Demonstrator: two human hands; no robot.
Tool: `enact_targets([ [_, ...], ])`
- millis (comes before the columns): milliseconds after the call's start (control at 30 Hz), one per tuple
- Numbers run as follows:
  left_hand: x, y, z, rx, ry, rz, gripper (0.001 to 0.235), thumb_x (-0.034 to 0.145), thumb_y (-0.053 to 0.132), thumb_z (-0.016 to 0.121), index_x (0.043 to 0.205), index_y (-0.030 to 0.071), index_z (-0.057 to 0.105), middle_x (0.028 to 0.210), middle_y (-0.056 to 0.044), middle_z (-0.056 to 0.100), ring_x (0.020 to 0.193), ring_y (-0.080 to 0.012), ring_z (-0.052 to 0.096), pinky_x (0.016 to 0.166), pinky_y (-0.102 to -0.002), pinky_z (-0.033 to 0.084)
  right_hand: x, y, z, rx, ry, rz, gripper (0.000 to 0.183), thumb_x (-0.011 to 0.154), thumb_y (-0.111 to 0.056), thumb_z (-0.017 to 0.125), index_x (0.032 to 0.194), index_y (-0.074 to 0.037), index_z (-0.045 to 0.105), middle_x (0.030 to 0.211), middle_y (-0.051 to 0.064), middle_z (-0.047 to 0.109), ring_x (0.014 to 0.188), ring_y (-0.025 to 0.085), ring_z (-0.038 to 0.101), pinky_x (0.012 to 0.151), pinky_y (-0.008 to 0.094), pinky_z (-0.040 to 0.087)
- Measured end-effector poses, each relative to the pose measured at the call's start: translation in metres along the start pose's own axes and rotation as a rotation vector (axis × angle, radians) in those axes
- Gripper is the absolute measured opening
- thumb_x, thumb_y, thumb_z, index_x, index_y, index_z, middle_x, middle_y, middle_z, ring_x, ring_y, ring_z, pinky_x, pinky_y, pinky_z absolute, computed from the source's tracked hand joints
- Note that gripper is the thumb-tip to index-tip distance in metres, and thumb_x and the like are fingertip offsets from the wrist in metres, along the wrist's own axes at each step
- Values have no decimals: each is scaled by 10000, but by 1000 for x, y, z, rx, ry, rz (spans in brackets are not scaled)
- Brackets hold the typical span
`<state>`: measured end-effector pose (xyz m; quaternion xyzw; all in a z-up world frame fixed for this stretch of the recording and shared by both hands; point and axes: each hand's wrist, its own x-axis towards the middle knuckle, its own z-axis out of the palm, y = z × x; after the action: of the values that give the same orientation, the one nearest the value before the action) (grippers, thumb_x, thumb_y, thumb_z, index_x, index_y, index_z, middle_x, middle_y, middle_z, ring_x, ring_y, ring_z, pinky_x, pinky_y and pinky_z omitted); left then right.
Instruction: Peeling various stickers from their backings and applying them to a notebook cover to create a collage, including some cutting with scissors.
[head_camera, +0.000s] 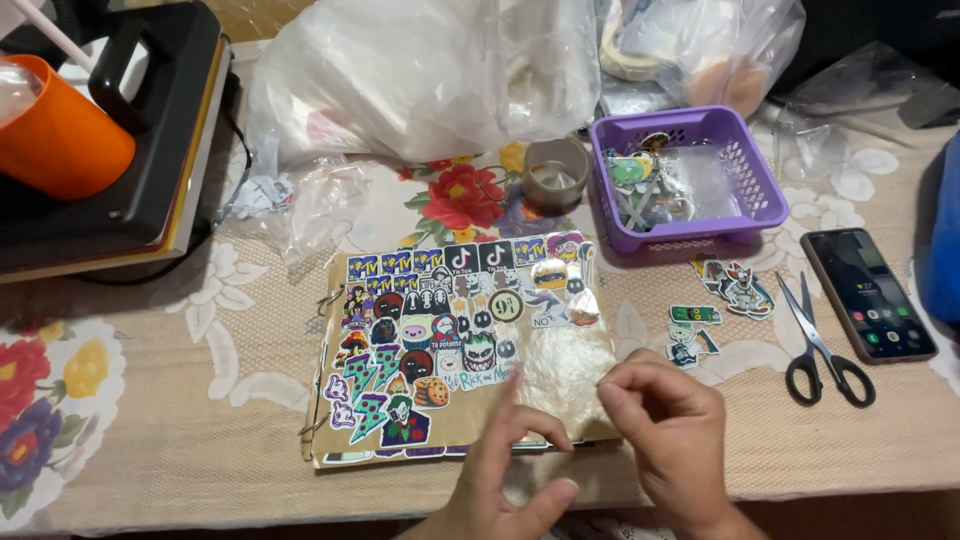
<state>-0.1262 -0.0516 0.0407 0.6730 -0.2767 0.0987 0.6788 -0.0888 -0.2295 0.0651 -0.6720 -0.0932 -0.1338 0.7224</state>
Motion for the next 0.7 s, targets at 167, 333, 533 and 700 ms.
enact_targets([
  [167,32,9,-56,622,165,419,313,939,114,679,1212,35,548,968,-88,642,931,-223,643,754,-325,623,32,-18,-24,-34,-145,238,69,797,-29,784,760,25,761,704,75,684,675,144,580,619,267,443],
  [333,82,50,-90,1217,-89,1260,196,1025,168,572,987,169,765,888,80,660,851,-77,632,875,-218,520,50,-36,-26,-3,-363,609,102,734,8,864,770,98,832,682,111,742,651,172,612,606,303,434],
  [533,120,58,-87,1240,-98,1795,297,879,-4,725,1094,199,703,925,128,563,918,-12,525,901,-178,473,55,-55,-21,-65,-456,694,129,763,-23,891,752,99,854,573,76,626,579,154,520,569,301,355],
  [700,131,59,-79,1153,-43,1876,242,897,-14,700,1040,179,724,862,134,570,847,-6,525,825,-168,486,58,-60,-21,-109,-504,730,139,775,-59,886,744,72,852,540,44,531,520,132,407,493,307,242],
])
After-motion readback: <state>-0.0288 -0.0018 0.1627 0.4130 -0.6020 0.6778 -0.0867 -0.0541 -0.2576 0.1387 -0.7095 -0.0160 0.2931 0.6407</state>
